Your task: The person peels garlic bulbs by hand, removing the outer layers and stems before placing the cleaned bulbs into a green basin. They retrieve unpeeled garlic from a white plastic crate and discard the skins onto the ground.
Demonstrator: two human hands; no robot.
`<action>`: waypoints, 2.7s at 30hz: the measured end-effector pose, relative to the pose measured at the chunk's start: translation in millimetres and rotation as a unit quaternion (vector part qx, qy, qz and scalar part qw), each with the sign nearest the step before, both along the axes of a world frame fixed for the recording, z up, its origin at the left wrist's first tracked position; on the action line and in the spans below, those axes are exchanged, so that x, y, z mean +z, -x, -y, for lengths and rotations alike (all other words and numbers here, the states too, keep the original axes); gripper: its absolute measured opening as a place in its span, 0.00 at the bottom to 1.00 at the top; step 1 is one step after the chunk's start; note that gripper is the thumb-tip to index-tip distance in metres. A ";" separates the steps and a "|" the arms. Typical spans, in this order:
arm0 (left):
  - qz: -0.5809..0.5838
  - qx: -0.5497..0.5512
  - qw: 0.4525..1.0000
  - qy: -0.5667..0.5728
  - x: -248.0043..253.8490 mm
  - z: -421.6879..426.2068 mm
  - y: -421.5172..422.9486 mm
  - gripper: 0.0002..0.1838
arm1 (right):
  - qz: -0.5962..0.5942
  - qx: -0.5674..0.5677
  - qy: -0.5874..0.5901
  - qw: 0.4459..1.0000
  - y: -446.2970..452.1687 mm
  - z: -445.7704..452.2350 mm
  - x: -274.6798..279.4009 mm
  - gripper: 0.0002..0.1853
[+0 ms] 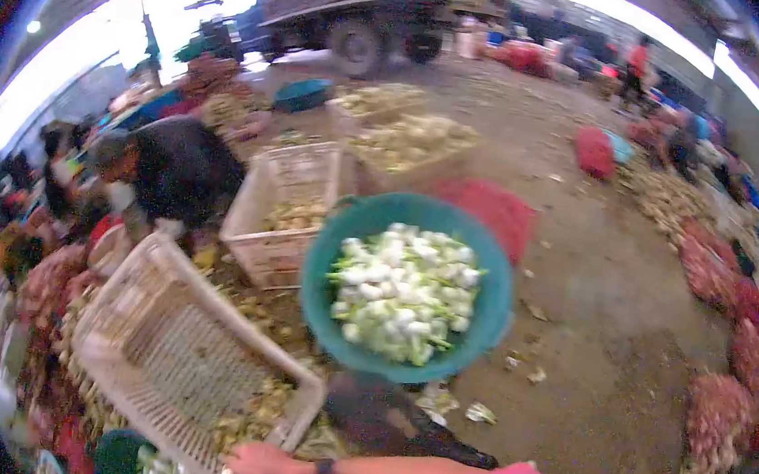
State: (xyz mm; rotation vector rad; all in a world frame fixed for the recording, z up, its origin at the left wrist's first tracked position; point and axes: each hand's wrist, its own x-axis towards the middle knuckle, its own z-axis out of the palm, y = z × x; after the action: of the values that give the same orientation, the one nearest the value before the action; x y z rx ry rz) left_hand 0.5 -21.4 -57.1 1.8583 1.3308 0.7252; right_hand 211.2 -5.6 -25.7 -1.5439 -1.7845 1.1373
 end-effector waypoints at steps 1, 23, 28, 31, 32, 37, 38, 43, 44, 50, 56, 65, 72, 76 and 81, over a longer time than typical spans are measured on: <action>0.179 0.082 0.980 0.016 -38.2 -2.3 11.0 0.20 | -0.053 -0.105 -0.094 0.989 7.8 9.6 2.4 0.24; -0.116 -0.269 0.948 0.122 -13.6 31.8 -39.3 0.32 | -0.545 -0.194 0.053 0.814 -35.0 -7.7 1.1 0.22; 0.196 0.019 0.963 0.181 46.8 -3.1 -49.5 0.21 | -0.433 -0.103 0.013 0.896 -14.8 6.6 11.3 0.21; 0.157 -0.005 0.962 0.221 57.8 -5.8 -45.3 0.13 | -0.308 -0.050 -0.060 0.948 -4.0 17.9 12.7 0.16; 0.104 -0.035 0.967 0.229 58.2 -5.2 -42.5 0.12 | -0.243 -0.037 -0.103 0.964 -4.3 21.0 10.1 0.16; 0.072 -0.127 0.932 0.331 37.9 8.1 -33.8 0.10 | -0.083 -0.014 -0.209 0.974 0.6 42.4 -2.0 0.14; 0.094 -0.118 0.933 0.327 33.7 11.6 -34.0 0.11 | -0.093 -0.027 -0.202 0.975 2.7 44.5 0.9 0.14; 0.194 -0.113 0.898 0.379 17.1 23.8 -34.0 0.14 | -0.077 -0.003 -0.189 0.979 0.1 50.4 -4.2 0.14; 0.198 -0.109 0.895 0.386 16.7 25.0 -34.4 0.13 | -0.074 0.004 -0.190 0.979 -0.5 52.0 -4.1 0.13; 0.158 -0.097 0.940 0.287 22.3 29.6 -41.0 0.10 | -0.062 -0.042 -0.214 0.974 3.8 56.8 -8.2 0.12; -0.037 -0.129 0.988 -0.073 0.7 25.0 -49.7 0.07 | -0.050 -0.051 -0.198 0.978 -1.5 43.7 -9.8 0.09; -0.314 -0.237 0.912 0.112 -38.8 31.3 -43.7 0.13 | -0.802 -0.095 0.140 0.572 -42.0 3.8 2.8 0.30; 0.246 -0.085 0.913 0.314 26.2 13.4 -56.9 0.13 | -0.804 -0.040 0.213 0.553 -25.4 -0.1 -16.2 0.32; 0.357 0.048 0.905 0.226 35.4 8.0 -64.8 0.15 | -0.752 -0.095 0.255 0.600 -4.5 1.2 -27.8 0.34; 0.143 0.011 0.987 0.074 29.6 7.0 -50.1 0.07 | -0.719 -0.173 0.274 0.615 6.9 4.2 -36.3 0.31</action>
State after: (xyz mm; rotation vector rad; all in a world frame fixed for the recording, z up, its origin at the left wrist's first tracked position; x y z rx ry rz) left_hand 50.6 -28.4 -27.4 1.5575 1.1873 0.8463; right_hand 204.3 -9.8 -62.0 -0.5525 -0.0131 1.9010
